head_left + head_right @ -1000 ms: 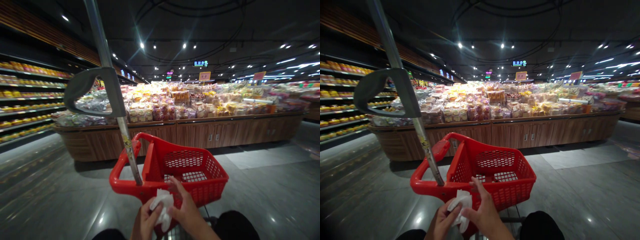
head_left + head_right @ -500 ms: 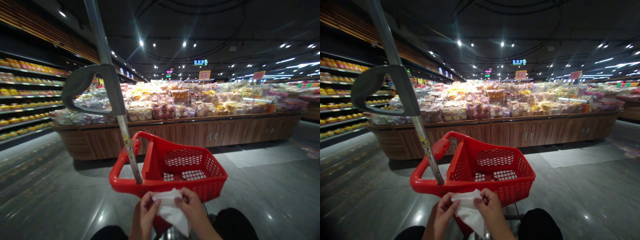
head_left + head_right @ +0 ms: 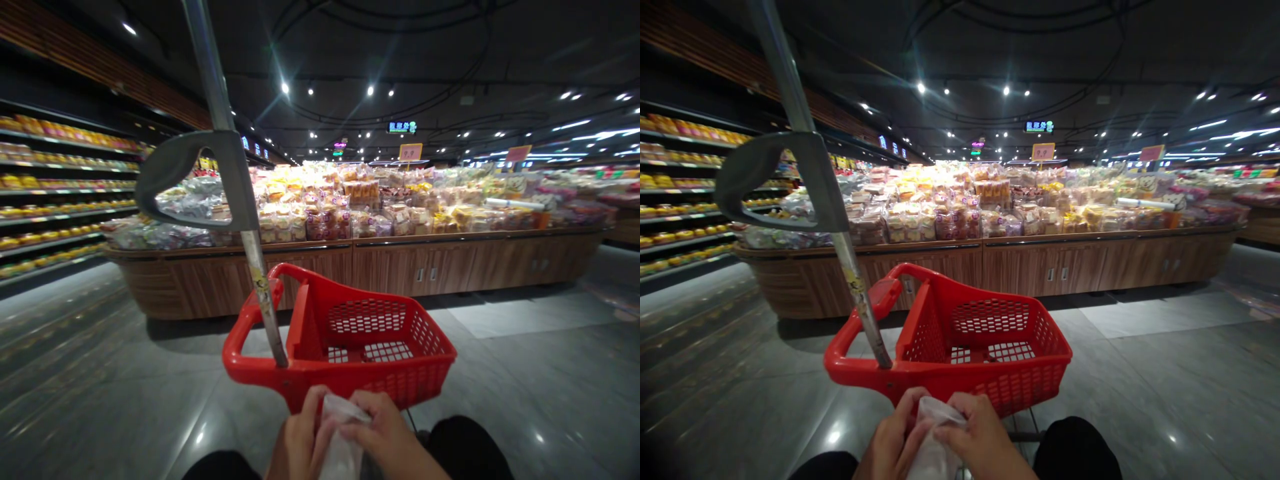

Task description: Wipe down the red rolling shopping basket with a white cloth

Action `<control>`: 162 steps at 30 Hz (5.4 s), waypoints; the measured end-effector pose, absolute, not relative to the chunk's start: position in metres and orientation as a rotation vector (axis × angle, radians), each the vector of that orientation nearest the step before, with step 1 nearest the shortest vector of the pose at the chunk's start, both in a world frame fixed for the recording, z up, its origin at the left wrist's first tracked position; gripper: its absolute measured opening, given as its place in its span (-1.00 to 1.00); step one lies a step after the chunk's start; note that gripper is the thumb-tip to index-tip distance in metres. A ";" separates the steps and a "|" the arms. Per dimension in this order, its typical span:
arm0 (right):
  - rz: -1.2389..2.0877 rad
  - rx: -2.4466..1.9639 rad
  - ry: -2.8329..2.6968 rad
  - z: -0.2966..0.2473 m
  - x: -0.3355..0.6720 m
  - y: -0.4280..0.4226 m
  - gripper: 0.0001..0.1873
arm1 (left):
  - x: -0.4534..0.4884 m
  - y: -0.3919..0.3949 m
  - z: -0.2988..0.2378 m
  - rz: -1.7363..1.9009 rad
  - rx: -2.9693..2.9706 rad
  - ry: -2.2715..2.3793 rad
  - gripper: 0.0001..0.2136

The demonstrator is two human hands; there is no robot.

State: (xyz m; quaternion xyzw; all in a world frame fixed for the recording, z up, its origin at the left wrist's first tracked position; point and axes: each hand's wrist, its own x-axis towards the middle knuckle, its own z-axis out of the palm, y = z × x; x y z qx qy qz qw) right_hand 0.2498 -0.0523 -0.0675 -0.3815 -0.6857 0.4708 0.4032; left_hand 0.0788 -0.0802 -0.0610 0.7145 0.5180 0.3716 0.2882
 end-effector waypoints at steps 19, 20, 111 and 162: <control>0.228 -1.033 -2.048 -0.061 0.230 0.013 -0.77 | 0.016 -0.028 -0.032 1.577 2.589 2.233 -0.79; 0.284 -0.996 -2.083 -0.068 0.233 0.009 -0.72 | 0.016 -0.029 -0.031 1.481 2.620 2.263 -0.80; 0.373 -1.089 -1.813 -0.078 0.238 0.042 -0.67 | -0.018 0.019 -0.026 1.247 2.658 2.400 -0.80; 0.142 -0.814 -2.023 -0.090 0.182 0.041 -0.44 | -0.022 0.029 -0.028 1.196 2.694 2.447 -0.78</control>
